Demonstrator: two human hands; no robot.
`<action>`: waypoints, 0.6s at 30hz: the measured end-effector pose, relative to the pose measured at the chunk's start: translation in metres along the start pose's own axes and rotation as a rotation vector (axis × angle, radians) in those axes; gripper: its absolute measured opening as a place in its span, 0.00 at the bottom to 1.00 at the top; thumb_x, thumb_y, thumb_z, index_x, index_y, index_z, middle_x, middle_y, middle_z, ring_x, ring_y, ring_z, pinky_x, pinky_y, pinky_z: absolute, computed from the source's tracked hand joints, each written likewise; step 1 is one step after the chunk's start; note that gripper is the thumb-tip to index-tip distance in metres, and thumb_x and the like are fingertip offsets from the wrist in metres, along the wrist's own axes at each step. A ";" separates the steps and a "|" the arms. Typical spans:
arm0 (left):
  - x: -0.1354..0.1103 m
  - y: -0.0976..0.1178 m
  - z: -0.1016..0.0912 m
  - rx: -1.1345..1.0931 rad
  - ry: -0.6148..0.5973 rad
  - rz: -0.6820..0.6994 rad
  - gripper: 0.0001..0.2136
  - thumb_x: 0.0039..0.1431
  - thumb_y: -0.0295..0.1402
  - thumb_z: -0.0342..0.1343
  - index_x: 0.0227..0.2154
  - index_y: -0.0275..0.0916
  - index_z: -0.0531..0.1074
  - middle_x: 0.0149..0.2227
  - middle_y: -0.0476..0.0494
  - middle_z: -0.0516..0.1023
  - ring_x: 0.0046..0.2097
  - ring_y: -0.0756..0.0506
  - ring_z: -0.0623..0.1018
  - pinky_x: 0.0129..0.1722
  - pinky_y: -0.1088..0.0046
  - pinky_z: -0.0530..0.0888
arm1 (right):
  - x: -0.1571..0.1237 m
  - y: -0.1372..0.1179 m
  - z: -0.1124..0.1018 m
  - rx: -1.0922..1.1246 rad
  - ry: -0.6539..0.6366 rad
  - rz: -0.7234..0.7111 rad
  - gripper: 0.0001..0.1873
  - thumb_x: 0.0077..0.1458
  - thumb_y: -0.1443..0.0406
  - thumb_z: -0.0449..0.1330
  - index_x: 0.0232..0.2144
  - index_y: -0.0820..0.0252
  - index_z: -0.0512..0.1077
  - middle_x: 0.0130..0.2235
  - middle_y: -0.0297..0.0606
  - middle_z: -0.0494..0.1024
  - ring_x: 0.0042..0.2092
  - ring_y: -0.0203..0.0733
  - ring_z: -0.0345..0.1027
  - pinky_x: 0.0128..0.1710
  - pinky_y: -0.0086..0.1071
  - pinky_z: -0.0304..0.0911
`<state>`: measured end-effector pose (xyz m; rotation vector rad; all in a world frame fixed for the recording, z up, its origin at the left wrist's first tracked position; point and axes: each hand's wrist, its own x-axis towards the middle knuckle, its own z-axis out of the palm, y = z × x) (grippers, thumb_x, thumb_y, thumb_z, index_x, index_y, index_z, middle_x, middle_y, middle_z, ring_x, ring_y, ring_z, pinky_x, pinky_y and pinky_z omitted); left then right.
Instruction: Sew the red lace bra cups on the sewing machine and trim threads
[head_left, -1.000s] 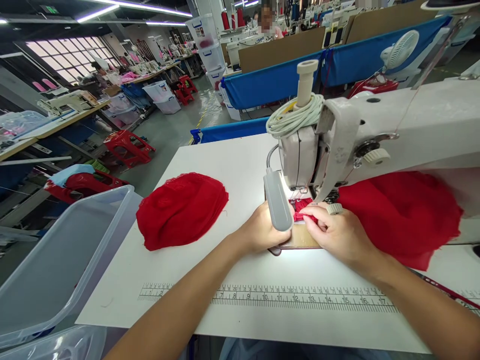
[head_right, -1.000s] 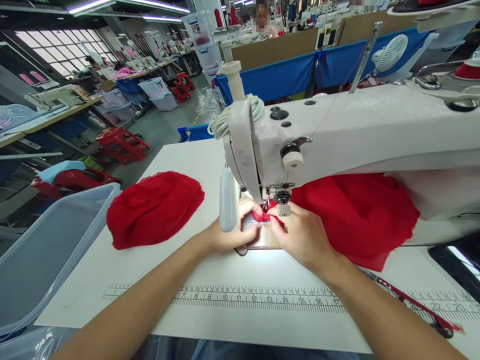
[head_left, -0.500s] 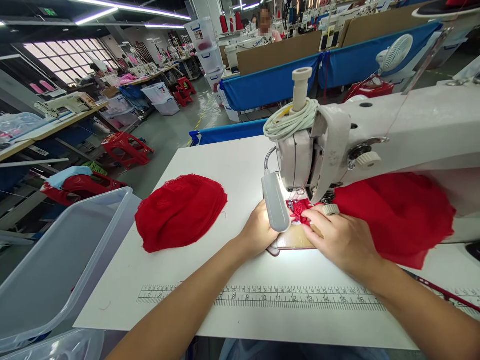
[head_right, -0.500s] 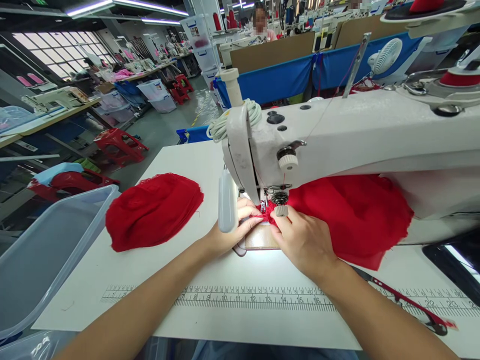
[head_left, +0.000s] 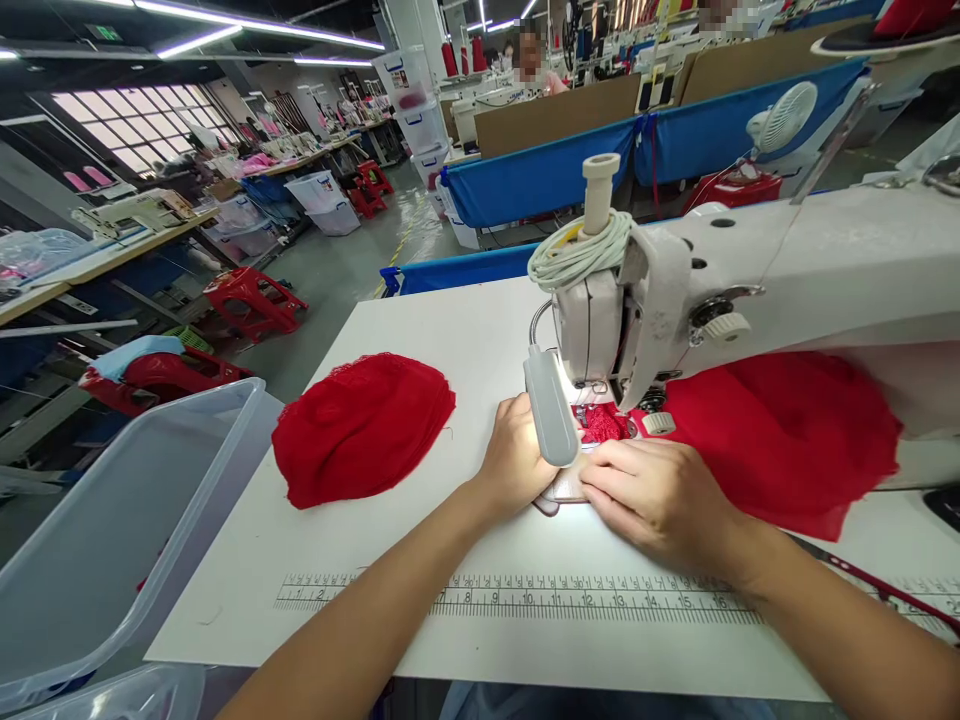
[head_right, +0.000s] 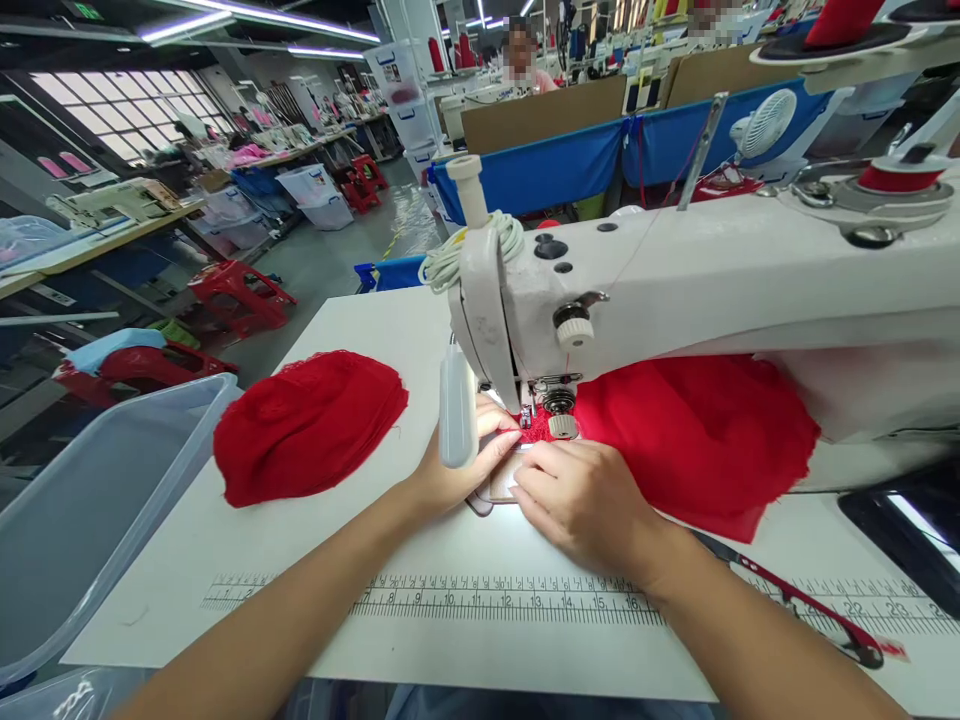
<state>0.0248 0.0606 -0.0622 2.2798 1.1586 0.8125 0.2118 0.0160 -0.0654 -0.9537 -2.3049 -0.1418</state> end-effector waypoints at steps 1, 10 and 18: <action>0.000 0.001 0.000 -0.008 0.003 -0.009 0.08 0.62 0.31 0.51 0.29 0.41 0.75 0.36 0.44 0.79 0.45 0.41 0.74 0.48 0.58 0.69 | 0.001 0.000 0.001 -0.035 0.031 -0.005 0.16 0.62 0.69 0.52 0.26 0.60 0.76 0.29 0.37 0.79 0.26 0.34 0.66 0.27 0.30 0.54; 0.002 0.000 0.001 0.024 0.055 0.005 0.08 0.59 0.27 0.52 0.28 0.40 0.75 0.33 0.44 0.78 0.42 0.40 0.74 0.46 0.58 0.69 | -0.003 0.011 0.016 -0.408 0.178 0.281 0.15 0.62 0.66 0.52 0.36 0.59 0.80 0.22 0.32 0.77 0.18 0.34 0.62 0.18 0.32 0.44; -0.001 0.000 0.000 0.083 0.035 0.089 0.08 0.60 0.27 0.52 0.30 0.41 0.76 0.35 0.45 0.79 0.43 0.41 0.73 0.47 0.58 0.67 | 0.002 0.016 0.019 -0.207 0.226 0.333 0.11 0.56 0.70 0.55 0.26 0.59 0.76 0.23 0.34 0.77 0.20 0.34 0.65 0.18 0.29 0.49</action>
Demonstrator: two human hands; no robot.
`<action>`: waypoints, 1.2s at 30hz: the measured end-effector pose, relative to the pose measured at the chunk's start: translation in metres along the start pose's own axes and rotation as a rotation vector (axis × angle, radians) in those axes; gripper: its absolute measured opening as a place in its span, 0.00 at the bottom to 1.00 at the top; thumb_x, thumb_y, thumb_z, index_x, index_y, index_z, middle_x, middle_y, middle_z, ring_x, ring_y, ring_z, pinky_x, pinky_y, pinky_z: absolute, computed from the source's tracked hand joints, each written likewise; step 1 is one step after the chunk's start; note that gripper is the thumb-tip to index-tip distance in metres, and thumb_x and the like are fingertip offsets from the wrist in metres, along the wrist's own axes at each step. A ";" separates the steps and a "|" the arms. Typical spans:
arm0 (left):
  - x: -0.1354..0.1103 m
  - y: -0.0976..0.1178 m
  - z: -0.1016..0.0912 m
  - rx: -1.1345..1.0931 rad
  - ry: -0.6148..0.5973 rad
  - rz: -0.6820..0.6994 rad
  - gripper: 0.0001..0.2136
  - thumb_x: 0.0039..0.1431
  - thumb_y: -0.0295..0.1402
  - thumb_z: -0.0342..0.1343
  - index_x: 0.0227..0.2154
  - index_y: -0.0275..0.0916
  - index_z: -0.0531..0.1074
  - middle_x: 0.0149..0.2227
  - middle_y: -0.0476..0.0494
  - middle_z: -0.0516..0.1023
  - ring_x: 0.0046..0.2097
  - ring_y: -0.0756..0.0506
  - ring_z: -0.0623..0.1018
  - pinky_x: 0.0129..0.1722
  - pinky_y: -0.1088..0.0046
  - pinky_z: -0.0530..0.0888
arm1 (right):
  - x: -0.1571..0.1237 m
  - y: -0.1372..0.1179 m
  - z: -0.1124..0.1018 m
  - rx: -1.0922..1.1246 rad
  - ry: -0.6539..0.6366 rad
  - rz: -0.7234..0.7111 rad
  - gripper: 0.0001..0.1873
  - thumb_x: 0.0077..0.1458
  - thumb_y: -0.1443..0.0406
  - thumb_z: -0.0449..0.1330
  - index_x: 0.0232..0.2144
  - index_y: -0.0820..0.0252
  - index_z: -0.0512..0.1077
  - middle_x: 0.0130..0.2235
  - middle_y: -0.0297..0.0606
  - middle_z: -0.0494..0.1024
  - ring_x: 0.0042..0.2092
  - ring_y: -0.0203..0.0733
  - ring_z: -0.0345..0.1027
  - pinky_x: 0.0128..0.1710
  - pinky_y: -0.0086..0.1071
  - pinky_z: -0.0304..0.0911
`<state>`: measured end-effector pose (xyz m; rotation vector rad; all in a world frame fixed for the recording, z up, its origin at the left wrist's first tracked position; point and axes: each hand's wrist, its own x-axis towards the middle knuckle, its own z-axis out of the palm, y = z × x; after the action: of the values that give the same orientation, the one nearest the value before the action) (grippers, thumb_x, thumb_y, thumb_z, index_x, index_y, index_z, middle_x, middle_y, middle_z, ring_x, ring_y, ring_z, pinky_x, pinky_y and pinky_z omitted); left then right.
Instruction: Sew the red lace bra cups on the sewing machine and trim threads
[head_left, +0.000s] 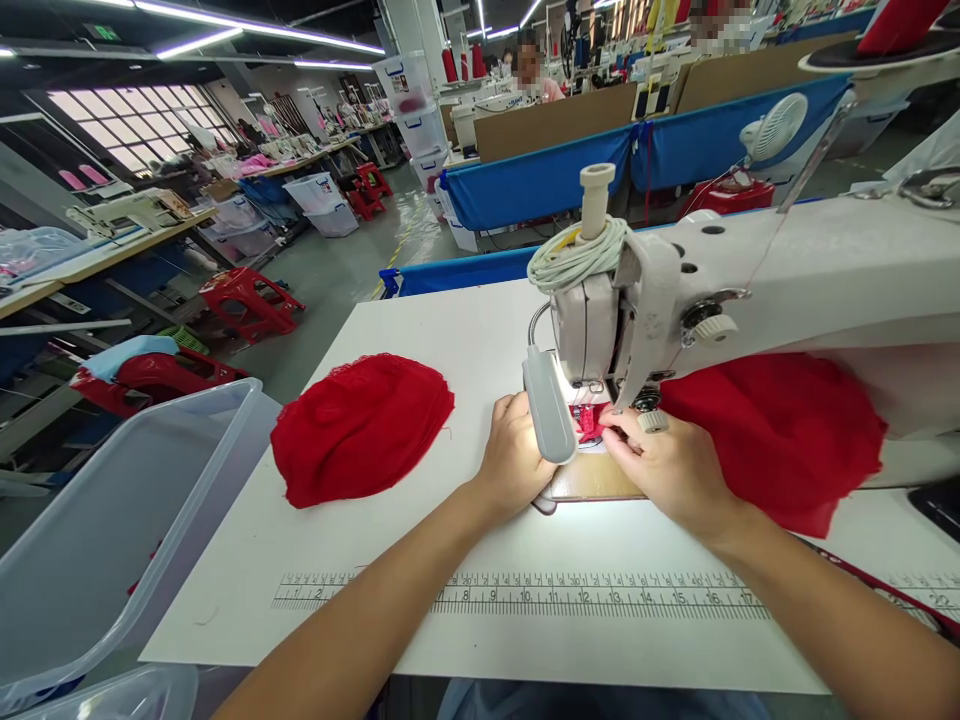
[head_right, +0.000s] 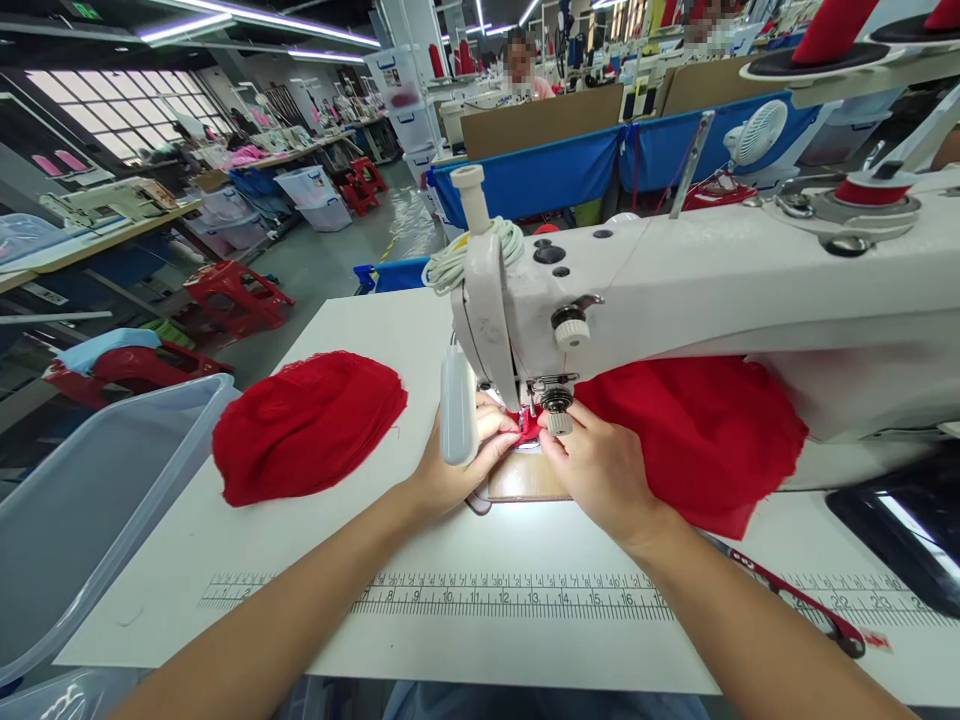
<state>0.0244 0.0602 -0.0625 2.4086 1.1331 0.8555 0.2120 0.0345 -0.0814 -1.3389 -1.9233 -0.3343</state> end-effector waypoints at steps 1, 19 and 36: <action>0.000 0.000 0.000 0.009 0.006 0.013 0.07 0.60 0.28 0.53 0.31 0.41 0.76 0.35 0.45 0.80 0.43 0.41 0.73 0.47 0.58 0.67 | 0.001 0.000 -0.001 0.079 -0.007 0.016 0.10 0.56 0.71 0.55 0.26 0.59 0.74 0.23 0.33 0.76 0.20 0.33 0.65 0.18 0.28 0.53; -0.003 0.002 -0.002 0.147 -0.067 0.122 0.09 0.63 0.36 0.52 0.38 0.41 0.77 0.36 0.43 0.78 0.43 0.40 0.71 0.47 0.58 0.66 | -0.005 0.009 -0.013 0.134 -0.087 -0.236 0.12 0.62 0.73 0.50 0.32 0.59 0.73 0.32 0.38 0.75 0.29 0.35 0.66 0.27 0.26 0.60; -0.002 0.002 0.000 -0.204 -0.046 -0.142 0.05 0.60 0.30 0.55 0.36 0.43 0.76 0.41 0.45 0.78 0.48 0.42 0.74 0.51 0.60 0.69 | -0.006 0.007 -0.004 0.061 -0.064 -0.151 0.14 0.62 0.71 0.52 0.24 0.60 0.70 0.28 0.36 0.72 0.25 0.33 0.62 0.23 0.27 0.56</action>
<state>0.0244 0.0578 -0.0622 2.1449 1.1262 0.8222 0.2209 0.0308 -0.0845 -1.1811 -2.0769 -0.3073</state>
